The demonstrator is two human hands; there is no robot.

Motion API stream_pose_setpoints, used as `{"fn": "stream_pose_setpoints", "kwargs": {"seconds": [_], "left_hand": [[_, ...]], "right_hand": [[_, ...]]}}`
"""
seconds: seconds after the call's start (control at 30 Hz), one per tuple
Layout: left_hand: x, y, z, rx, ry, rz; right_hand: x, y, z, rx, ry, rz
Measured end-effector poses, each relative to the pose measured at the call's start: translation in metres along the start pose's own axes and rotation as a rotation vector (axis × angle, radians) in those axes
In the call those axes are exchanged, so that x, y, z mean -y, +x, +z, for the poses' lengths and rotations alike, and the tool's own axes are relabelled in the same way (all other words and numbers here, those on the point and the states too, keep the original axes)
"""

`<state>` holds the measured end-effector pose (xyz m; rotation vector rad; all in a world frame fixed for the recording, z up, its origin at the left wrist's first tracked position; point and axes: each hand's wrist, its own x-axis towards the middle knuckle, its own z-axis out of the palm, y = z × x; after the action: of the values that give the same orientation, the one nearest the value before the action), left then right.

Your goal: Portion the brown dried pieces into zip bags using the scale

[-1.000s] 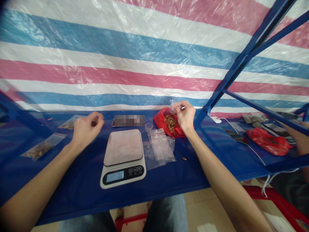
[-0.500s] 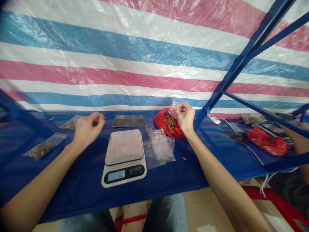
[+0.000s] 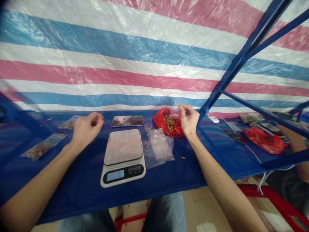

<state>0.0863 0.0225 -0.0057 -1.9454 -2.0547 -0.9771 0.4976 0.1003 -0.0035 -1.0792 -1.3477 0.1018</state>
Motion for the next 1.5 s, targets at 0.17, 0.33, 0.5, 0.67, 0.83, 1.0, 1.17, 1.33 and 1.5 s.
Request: {"fn": "stream_pose_setpoints", "kwargs": {"seconds": [0.17, 0.33, 0.5, 0.67, 0.83, 1.0, 1.17, 1.33, 1.5], "left_hand": [[0.001, 0.000, 0.001, -0.005, 0.008, 0.001], [0.001, -0.001, 0.002, 0.000, 0.011, 0.014], [0.000, -0.001, 0.002, 0.006, 0.020, 0.017], [-0.001, -0.001, 0.002, 0.032, 0.017, 0.008], [-0.001, -0.002, 0.002, 0.022, 0.019, -0.002], [-0.001, -0.001, 0.002, 0.022, 0.020, 0.002], [-0.001, -0.001, 0.002, 0.025, 0.026, 0.008], [-0.004, -0.002, -0.001, 0.026, 0.017, 0.003], [-0.007, -0.003, -0.002, 0.037, 0.031, 0.018]], "right_hand": [[0.032, -0.007, -0.011, 0.063, 0.140, 0.085], [0.070, -0.037, -0.035, 0.392, 0.085, -0.032], [0.082, -0.067, -0.055, 0.441, -0.066, -0.363], [0.079, -0.077, -0.061, 0.589, -0.256, -0.596], [0.078, -0.082, -0.063, 0.537, -0.335, -0.657], [0.062, -0.110, -0.071, 1.036, -0.427, -0.603], [0.063, -0.107, -0.082, 1.156, -0.377, -0.506], [0.067, -0.095, -0.111, 0.734, -0.377, -0.321], [0.052, -0.110, -0.130, 0.787, -0.388, -0.192]]}}
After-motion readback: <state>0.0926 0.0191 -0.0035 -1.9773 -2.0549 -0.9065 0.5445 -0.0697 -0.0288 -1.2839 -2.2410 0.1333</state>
